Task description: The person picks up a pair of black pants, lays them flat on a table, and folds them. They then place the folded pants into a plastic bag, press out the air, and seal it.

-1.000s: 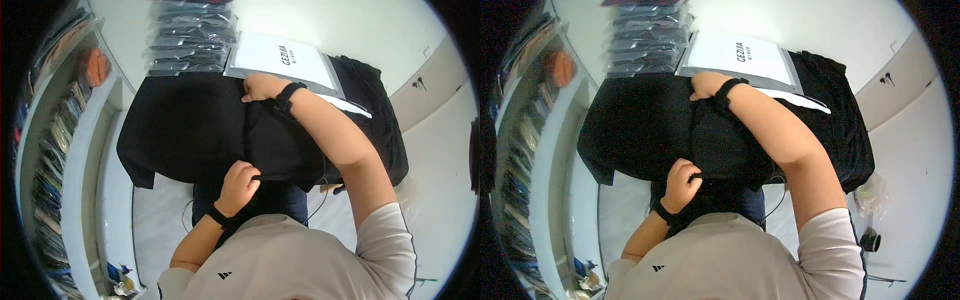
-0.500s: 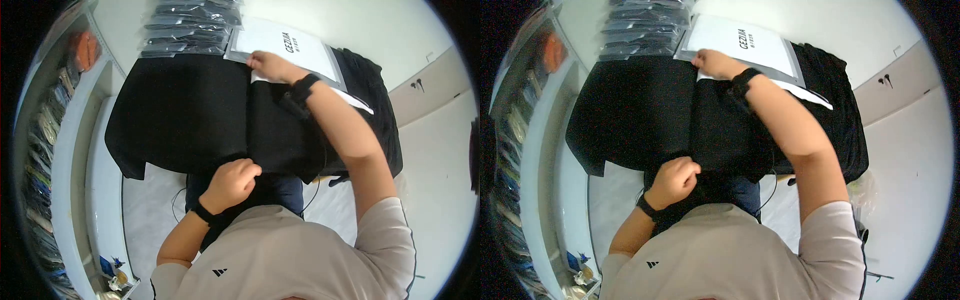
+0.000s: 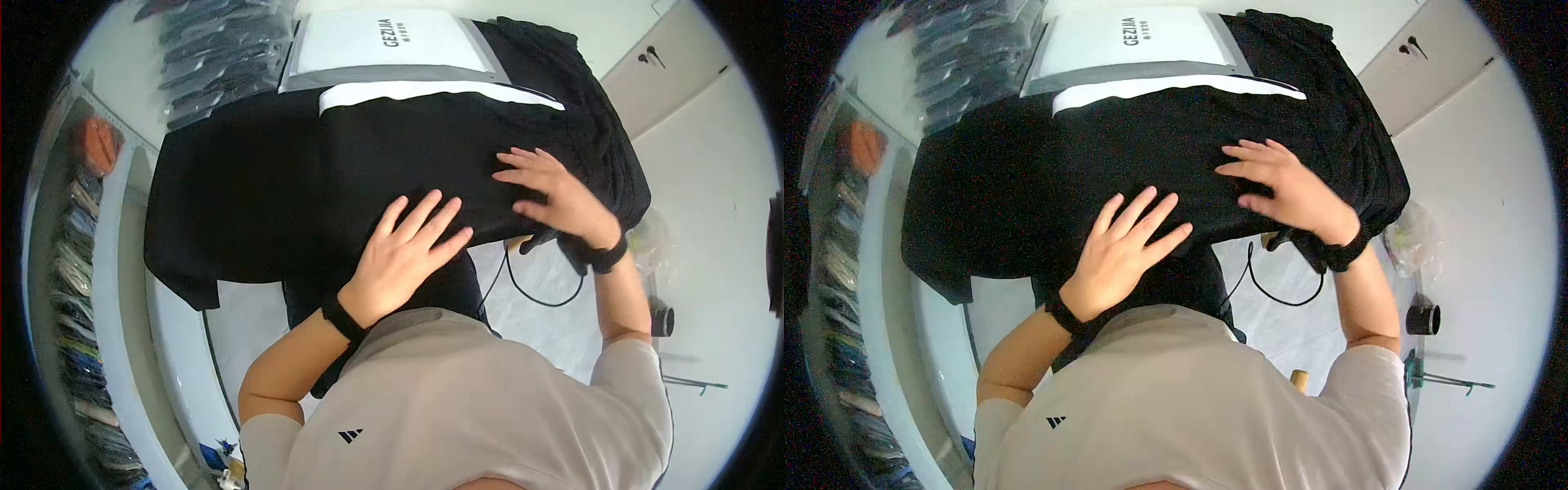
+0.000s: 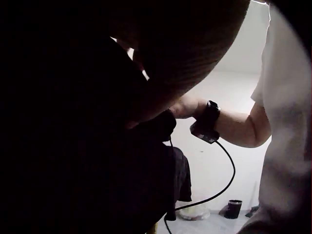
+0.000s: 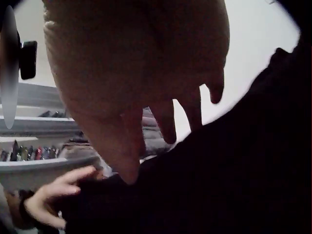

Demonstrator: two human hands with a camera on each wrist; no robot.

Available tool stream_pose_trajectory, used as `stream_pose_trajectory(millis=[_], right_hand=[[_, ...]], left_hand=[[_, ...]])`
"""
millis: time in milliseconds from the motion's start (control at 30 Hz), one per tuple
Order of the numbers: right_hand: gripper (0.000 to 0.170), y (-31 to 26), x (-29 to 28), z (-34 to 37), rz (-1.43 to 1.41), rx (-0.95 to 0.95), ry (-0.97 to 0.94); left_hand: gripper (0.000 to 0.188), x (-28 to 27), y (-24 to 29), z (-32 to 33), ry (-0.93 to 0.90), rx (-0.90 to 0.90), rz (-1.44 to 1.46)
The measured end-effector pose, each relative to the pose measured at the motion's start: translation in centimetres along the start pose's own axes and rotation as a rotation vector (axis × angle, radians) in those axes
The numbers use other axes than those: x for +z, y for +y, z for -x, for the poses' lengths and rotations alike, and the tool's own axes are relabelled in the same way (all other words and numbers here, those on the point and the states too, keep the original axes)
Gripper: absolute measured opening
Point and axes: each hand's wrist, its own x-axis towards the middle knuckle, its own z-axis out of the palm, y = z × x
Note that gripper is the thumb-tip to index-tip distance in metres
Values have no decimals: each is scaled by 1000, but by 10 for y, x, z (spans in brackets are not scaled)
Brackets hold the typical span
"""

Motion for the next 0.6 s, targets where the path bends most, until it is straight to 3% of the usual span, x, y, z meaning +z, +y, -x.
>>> stream_pose_trajectory(millis=[67,100,200,267,400,433,500,567,600], right_hand=[[65,16,23,21,188,84,-1],[65,28,33,30,181,93,14],[75,49,58,46,89,179,252],[76,53,62,49,80,197,288],[79,35,62,44,227,284,318],[79,24,61,40,215,267,372],[67,2,59,32,209,6,359],[51,-5,78,28,253,-259,402],[39,-7,90,23,217,-267,430]], left_hand=[[46,12,-2,-7,-104,-21,-178],[44,18,-4,-8,-72,-39,-170],[39,17,-1,-6,-44,-30,-170],[27,5,4,-7,136,128,-191],[21,4,-6,-6,31,240,-53],[21,5,-6,-6,29,248,-59],[19,9,-2,-7,55,200,-56],[18,8,1,-8,69,203,-87],[19,10,0,-7,85,188,-84]])
